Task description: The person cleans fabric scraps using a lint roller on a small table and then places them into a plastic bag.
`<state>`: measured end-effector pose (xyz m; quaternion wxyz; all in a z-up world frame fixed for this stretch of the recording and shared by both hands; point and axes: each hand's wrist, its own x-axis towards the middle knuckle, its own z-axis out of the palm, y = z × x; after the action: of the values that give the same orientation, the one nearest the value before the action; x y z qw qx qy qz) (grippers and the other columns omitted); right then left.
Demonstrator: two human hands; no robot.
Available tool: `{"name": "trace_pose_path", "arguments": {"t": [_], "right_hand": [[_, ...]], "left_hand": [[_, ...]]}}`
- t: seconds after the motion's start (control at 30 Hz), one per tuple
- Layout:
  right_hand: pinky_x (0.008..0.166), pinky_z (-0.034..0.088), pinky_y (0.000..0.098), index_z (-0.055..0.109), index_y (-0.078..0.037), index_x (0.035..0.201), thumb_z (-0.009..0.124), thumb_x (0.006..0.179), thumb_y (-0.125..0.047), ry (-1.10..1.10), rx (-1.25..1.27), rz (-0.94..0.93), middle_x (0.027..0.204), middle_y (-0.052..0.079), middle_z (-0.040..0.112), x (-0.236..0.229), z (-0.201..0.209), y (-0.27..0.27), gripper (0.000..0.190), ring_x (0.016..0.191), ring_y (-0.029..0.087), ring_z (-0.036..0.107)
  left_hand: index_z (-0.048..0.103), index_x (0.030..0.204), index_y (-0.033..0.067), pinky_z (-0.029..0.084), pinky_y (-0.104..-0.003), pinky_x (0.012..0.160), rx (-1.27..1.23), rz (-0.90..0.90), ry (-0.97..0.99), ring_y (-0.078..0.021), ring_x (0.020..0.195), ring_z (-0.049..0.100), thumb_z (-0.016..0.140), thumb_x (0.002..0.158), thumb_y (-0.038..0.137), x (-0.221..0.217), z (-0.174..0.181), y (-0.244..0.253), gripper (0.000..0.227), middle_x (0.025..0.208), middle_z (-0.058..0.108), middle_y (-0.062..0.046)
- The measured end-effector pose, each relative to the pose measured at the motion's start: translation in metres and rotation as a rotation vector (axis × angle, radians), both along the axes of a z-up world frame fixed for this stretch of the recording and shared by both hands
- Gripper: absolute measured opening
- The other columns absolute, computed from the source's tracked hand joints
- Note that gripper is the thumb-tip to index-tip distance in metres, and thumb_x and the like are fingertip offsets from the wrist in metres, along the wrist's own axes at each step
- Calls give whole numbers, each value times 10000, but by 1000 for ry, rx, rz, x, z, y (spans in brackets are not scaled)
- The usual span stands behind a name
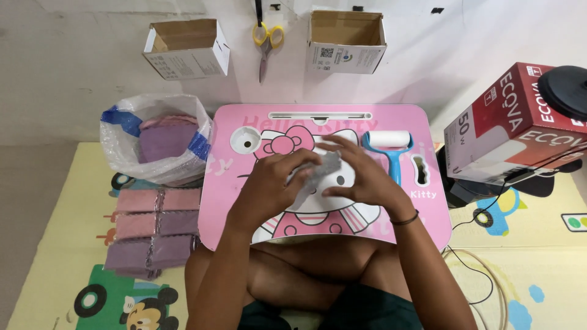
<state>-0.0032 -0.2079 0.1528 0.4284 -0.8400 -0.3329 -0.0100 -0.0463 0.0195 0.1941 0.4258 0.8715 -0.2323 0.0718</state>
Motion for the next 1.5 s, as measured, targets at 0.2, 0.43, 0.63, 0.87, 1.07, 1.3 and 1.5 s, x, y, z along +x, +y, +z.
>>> {"name": "trace_pose_path", "arguments": {"t": [0.2, 0.43, 0.63, 0.87, 1.07, 1.3, 1.5], "right_hand": [[757, 560, 423, 747, -21, 1020, 754, 873, -109, 529, 275, 116, 872, 101, 770, 19, -59, -4, 172, 791, 208, 677], [706, 583, 419, 723, -20, 985, 779, 875, -148, 767, 504, -190, 818, 108, 746, 29, -79, 4, 177, 700, 237, 723], [658, 550, 337, 741, -19, 989, 721, 911, -61, 749, 420, -194, 800, 64, 725, 46, -136, -20, 91, 655, 173, 668], [505, 436, 249, 742, -46, 843, 670, 916, 15, 651, 463, -172, 627, 50, 649, 31, -131, -18, 120, 494, 108, 531], [420, 282, 226, 733, -67, 670, 592, 865, 91, 627, 466, -201, 550, 43, 595, 43, -179, -34, 287, 418, 73, 392], [567, 390, 246, 787, 14, 881, 478, 769, 132, 509, 506, -160, 965, 181, 743, 32, -144, -21, 350, 629, 129, 496], [410, 263, 207, 728, -5, 901, 524, 896, 24, 662, 578, -249, 520, 25, 450, 37, -168, -27, 206, 399, 71, 340]], "left_hand": [[591, 1319, 216, 519, -325, 925, -549, -106, 259, -180, 946, 688, 587, 948, 148, 47, -36, 21, 377, 1144, 743, -111], [526, 879, 173, 309, -233, 546, -1053, 108, 925, -92, 634, 431, 521, 873, 363, 71, -141, 14, 190, 705, 405, 70], [676, 920, 39, 479, -207, 532, -694, 77, 580, -100, 596, 616, 810, 866, 117, 71, -169, 1, 164, 691, 655, -38], [634, 1266, 12, 569, -283, 575, -491, 84, 522, -142, 650, 691, 691, 958, 91, 72, -194, 9, 323, 904, 743, -127], [783, 973, 80, 544, -297, 712, -413, 47, 401, -148, 720, 667, 649, 882, -92, 69, -207, 14, 236, 828, 734, -64], [755, 1131, 57, 580, -384, 836, -436, 25, 377, -221, 880, 665, 537, 861, -136, 60, -208, 14, 397, 1022, 752, -166], [714, 1180, 100, 578, -296, 825, -479, 84, 426, -131, 896, 624, 500, 819, -146, 56, -190, 9, 487, 1062, 741, -155]]}}
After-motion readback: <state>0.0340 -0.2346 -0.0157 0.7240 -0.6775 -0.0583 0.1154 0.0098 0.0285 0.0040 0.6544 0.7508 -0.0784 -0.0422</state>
